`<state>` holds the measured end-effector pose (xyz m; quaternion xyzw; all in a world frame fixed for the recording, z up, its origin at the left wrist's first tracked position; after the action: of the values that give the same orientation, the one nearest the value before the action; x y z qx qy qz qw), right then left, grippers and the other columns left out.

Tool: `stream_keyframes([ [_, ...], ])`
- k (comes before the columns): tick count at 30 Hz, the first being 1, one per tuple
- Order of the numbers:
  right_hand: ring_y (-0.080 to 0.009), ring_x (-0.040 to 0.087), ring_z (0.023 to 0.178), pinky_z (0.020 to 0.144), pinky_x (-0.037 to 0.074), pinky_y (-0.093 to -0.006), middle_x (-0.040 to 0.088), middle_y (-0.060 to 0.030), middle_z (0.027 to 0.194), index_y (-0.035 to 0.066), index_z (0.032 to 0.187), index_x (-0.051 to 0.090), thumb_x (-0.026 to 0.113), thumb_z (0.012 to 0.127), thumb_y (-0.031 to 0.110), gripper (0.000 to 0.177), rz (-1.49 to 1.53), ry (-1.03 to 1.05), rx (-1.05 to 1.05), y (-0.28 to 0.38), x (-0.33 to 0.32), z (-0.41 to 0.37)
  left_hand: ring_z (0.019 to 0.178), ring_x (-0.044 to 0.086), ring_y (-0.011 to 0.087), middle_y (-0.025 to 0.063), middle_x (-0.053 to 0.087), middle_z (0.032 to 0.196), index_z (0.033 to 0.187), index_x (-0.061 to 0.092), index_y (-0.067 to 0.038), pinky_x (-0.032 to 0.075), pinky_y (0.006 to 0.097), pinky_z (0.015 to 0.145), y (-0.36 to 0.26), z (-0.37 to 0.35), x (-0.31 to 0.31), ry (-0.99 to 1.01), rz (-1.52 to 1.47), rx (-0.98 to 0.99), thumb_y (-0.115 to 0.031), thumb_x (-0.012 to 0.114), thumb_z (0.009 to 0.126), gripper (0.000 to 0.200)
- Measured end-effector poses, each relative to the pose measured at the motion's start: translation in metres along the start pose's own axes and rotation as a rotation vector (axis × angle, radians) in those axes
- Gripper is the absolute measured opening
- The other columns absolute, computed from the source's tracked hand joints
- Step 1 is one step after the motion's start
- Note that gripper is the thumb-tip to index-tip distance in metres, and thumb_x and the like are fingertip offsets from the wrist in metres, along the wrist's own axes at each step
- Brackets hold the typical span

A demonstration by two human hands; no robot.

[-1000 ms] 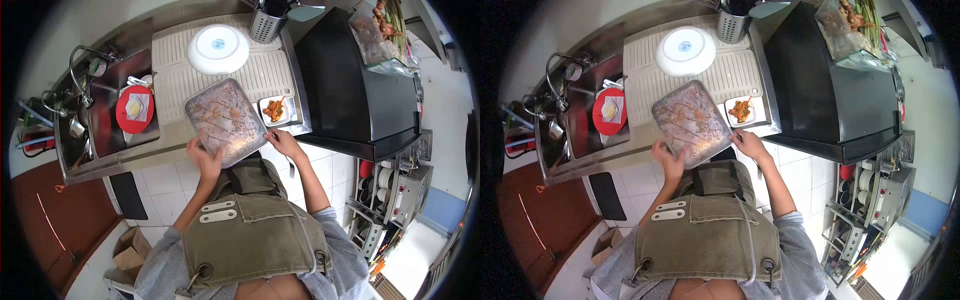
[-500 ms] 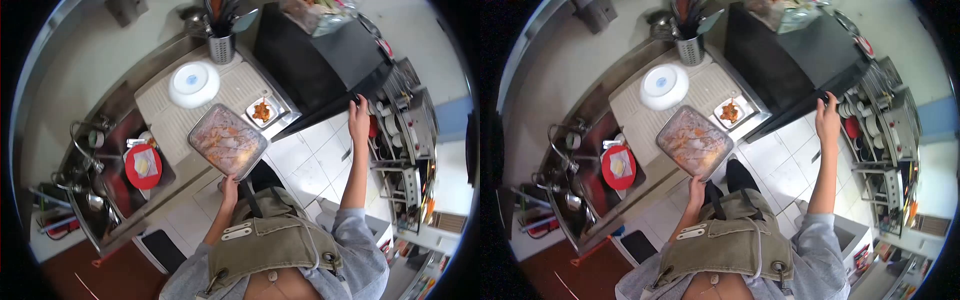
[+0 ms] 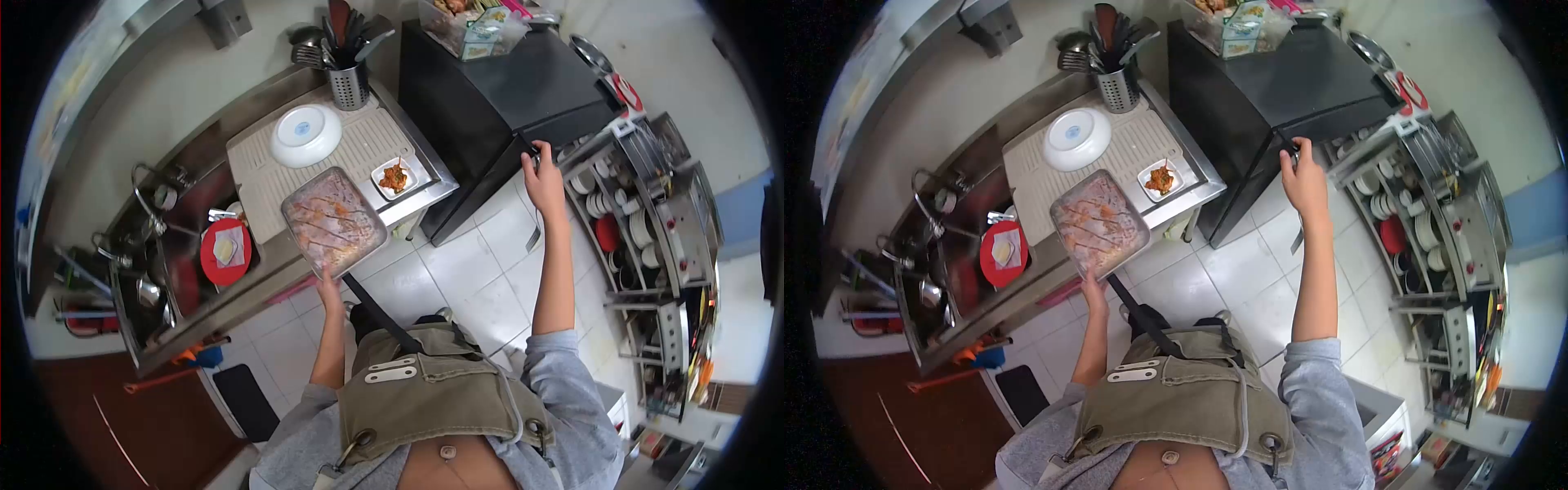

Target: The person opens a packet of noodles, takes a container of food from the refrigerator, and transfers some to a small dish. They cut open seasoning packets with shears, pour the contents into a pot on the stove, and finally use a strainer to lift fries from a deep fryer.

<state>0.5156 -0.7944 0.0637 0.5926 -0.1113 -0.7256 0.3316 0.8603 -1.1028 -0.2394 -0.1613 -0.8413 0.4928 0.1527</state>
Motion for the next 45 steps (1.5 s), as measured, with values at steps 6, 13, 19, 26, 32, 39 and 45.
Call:
stream_keyframes([
  [6,-0.0382,0.059,0.063,0.059,0.043,-0.0442,0.059,-0.0166,0.06,0.01,0.113,0.042,0.051,0.086,0.027,0.033,0.032,0.107,-0.109,-0.006,-0.002,0.004,0.116,0.045,0.0315,0.0147,0.042,0.129,0.131,0.032,-0.001,0.041,0.0465,0.094,0.007,-0.02,0.012,0.026,-0.46,0.001,-0.043,0.052,0.086,0.064],
  [13,-0.0365,0.058,0.057,0.053,0.042,-0.0433,0.055,-0.0148,0.056,0.008,0.105,0.043,0.053,0.086,0.027,0.03,0.011,0.07,-0.237,-0.026,-0.019,-0.007,0.114,0.048,0.0241,0.0131,0.047,0.126,0.128,0.038,0.002,0.04,0.039,0.095,0.016,-0.025,-0.006,-0.109,-0.417,0.14,-0.032,0.053,0.088,0.054],
  [19,-0.0251,0.048,0.04,0.043,0.035,-0.0345,0.044,-0.0095,0.045,0.007,0.096,0.048,0.058,0.084,0.024,0.022,0.144,-0.009,-0.021,-0.106,-0.096,-0.088,0.112,0.048,0.0217,0.0123,0.048,0.124,0.127,0.039,0.002,0.04,0.0366,0.094,0.019,-0.092,-0.012,0.018,-0.294,0.097,-0.035,0.055,0.088,0.056],
  [26,-0.0108,0.039,0.046,0.044,0.03,-0.0278,0.044,-0.0043,0.054,0.008,0.111,0.05,0.049,0.086,0.011,0.025,0.192,-0.213,0.187,-0.219,-0.187,-0.149,0.112,0.049,0.0222,0.0122,0.048,0.123,0.128,0.036,0.002,0.042,0.0365,0.094,0.112,-0.126,0.078,0.281,-0.16,-0.223,-0.032,0.056,0.087,0.057],
  [32,-0.0034,0.032,0.054,0.047,0.025,-0.0183,0.05,0.0022,0.079,0.009,0.117,0.05,0.041,0.087,0.031,0.039,0.411,-0.537,0.413,-0.322,-0.228,-0.171,0.114,0.048,0.025,0.0129,0.045,0.127,0.131,0.033,-0.002,0.042,0.0423,0.094,0.197,-0.109,0.218,0.543,-0.038,-0.454,-0.028,0.055,0.088,0.055],
  [39,-0.0032,0.04,0.063,0.045,0.025,-0.0153,0.051,0.0014,0.107,0.013,0.119,0.05,0.032,0.09,0.045,0.047,0.329,-0.753,0.511,-0.414,-0.276,-0.178,0.114,0.047,0.025,0.0111,0.046,0.126,0.129,0.037,-0.004,0.041,0.0452,0.093,0.305,-0.025,0.384,0.573,0.146,-0.54,-0.036,0.058,0.085,0.057],
  [45,-0.0168,0.049,0.1,0.081,0.041,-0.0279,0.048,-0.0043,0.112,0.009,0.115,0.05,0.032,0.09,0.045,0.047,0.256,-0.965,0.481,-0.464,-0.307,-0.183,0.111,0.05,0.025,0.0125,0.048,0.123,0.131,0.032,-0.005,0.044,0.0383,0.092,0.377,0.056,0.508,0.534,-0.109,-0.458,-0.039,0.055,0.086,0.061],
])
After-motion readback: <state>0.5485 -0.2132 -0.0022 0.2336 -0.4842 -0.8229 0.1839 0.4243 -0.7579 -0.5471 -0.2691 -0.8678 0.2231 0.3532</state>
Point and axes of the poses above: each hand's wrist, its own z-axis towards the middle knuckle, its own x-axis out of the palm, y = z × x, the point moved 7 cm from there along z, towards the middle knuckle
